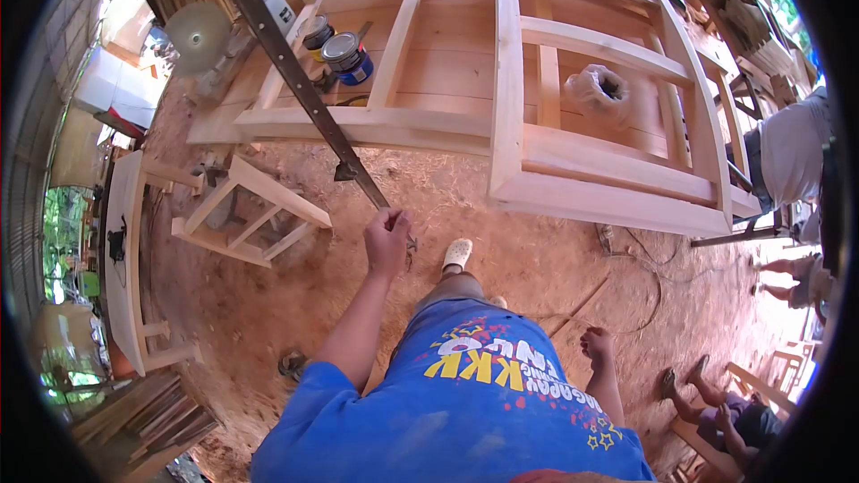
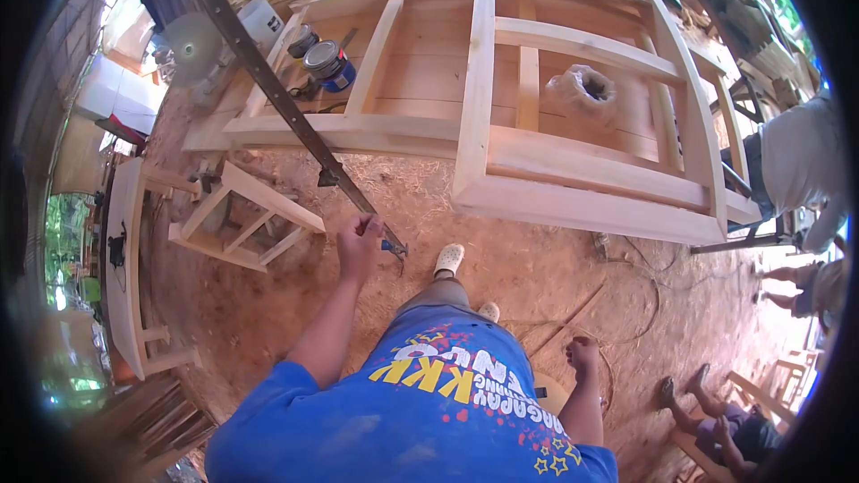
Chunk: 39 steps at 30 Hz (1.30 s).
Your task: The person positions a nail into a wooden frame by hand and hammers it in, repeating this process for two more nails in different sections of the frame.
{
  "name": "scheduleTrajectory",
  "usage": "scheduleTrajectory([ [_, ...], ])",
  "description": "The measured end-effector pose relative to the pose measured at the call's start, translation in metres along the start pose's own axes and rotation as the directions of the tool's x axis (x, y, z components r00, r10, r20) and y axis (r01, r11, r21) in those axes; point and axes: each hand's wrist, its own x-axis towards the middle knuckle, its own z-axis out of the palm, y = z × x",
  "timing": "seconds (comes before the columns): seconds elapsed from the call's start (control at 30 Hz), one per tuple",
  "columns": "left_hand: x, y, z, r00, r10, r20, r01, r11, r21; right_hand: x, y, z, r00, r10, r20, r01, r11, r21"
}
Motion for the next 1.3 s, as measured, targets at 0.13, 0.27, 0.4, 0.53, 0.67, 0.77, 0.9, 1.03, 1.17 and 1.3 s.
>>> scheduleTrajectory([
  [0.13,0.074,0.018,0.014,0.981,0.177,-0.079,-0.18,0.983,-0.033,-0.02,-0.046,0.041,0.995,-0.092,0.031,0.095,0.991,-0.093],
  [0.27,0.128,0.082,0.041,0.97,0.244,-0.006,-0.242,0.959,-0.144,-0.048,-0.073,0.072,0.988,-0.108,0.108,0.128,0.971,-0.2],
  [0.4,0.167,0.126,0.081,0.953,0.274,0.132,-0.24,0.943,-0.229,-0.071,-0.079,0.083,0.993,-0.12,-0.01,0.119,0.989,-0.083],
  [0.53,0.181,0.172,0.123,0.846,0.472,0.247,-0.428,0.879,-0.211,-0.087,-0.058,0.081,0.997,0.019,-0.077,-0.02,1.0,-0.016],
  [0.67,0.184,0.218,0.167,0.678,0.619,0.397,-0.563,0.784,-0.262,-0.081,-0.013,0.075,0.987,0.163,-0.012,-0.163,0.987,-0.008],
  [0.77,0.174,0.252,0.203,0.559,0.643,0.523,-0.644,0.734,-0.213,-0.065,0.005,0.063,0.972,0.236,-0.006,-0.236,0.97,-0.063],
  [0.9,0.158,0.262,0.272,0.492,0.57,0.658,-0.672,0.729,-0.128,-0.043,-0.012,0.025,0.986,0.164,-0.008,-0.162,0.966,-0.204],
  [1.03,0.147,0.269,0.345,0.518,0.407,0.752,-0.686,0.723,0.082,0.01,0.019,-0.035,0.988,0.157,-0.002,-0.156,0.987,0.043],
  [1.17,0.163,0.247,0.412,0.483,0.414,0.772,-0.785,0.594,0.172,0.036,0.024,-0.11,0.978,0.202,-0.041,-0.189,0.958,0.215],
  [1.3,0.182,0.214,0.463,0.521,0.283,0.806,-0.817,0.441,0.373,0.042,0.001,-0.175,0.976,0.194,-0.099,-0.165,0.956,0.241],
])
